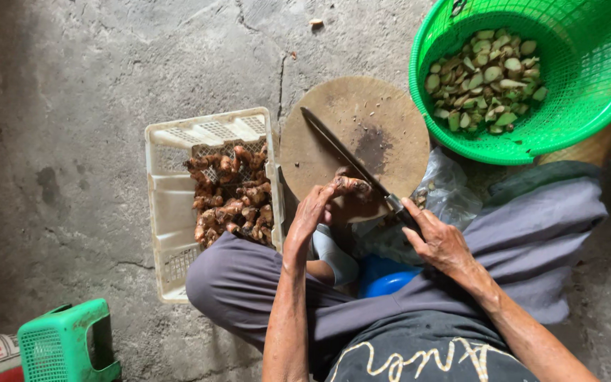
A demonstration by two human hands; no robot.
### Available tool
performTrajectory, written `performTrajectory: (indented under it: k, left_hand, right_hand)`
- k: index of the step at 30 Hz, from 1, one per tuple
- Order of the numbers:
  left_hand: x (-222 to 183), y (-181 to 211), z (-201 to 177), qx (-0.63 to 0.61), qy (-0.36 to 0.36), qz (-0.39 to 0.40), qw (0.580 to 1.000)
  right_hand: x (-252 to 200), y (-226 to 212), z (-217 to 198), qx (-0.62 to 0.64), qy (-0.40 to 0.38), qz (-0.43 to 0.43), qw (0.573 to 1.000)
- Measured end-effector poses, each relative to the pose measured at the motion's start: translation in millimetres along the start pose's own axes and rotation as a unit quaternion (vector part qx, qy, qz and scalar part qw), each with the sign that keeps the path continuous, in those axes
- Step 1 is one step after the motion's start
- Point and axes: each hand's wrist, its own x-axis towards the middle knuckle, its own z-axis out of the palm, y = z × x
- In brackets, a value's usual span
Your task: The person sits on a low stool and uses a large knife to peel and chop ginger roots on a round wooden cutting board. They transfer the chopped pieces into a green plastic basket and continue processing ginger from a white crate.
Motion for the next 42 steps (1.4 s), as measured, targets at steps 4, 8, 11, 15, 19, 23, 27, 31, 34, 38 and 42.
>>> performTrajectory:
  k: [4,8,11,15,19,23,27,31,34,38,42]
  left_hand:
    - [5.6,-11.0,-2.9,-0.122,-0.045,0.044,0.991]
    - [14.0,-15.4,-1.2,-0.041,-0.009,0.039,0.998]
    - [15.0,-15.2,3.5,0.085,0.020,0.013,0.996]
    - [12.5,-20.5,13.7,0.230,0.055,0.007,0.971]
    - [11.8,-25.6,21.1,0.296,0.127,0.160,0.933]
    - [12.5,-22.9,20.6,0.330,0.116,0.159,0.923]
    - [6.0,-15.7,23.0,0.388,0.054,0.128,0.911]
    - [-0.9,-7.4,28.9,0.407,0.057,0.109,0.905]
    - [-5.1,-1.7,30.9,0.400,0.061,0.097,0.909]
    - [-3.8,8.7,35.1,0.396,0.078,0.112,0.908]
    - [-2.7,3.3,39.4,0.374,0.075,0.113,0.917]
  right_hand:
    - [4.8,1.5,-3.1,-0.011,0.005,0.027,1.000]
    - [20.0,-7.4,-18.7,-0.021,0.055,-0.014,0.998]
    - [20.1,-17.5,-33.8,0.019,0.093,-0.043,0.995]
    - [11.4,-21.8,-30.7,0.055,0.142,-0.076,0.985]
    - [17.9,-14.6,-9.1,0.007,0.052,-0.011,0.999]
    - [25.9,-3.6,-12.5,-0.017,0.055,-0.068,0.996]
    - [16.7,-7.2,-25.0,0.033,0.085,-0.059,0.994]
    - [10.5,-9.6,-24.6,0.030,0.077,-0.028,0.996]
    - [15.6,-11.0,-13.1,0.004,0.058,-0.035,0.998]
    - [25.8,-8.8,-15.5,-0.008,0.056,-0.069,0.996]
    - [13.5,-5.3,-22.7,0.006,0.085,-0.070,0.994]
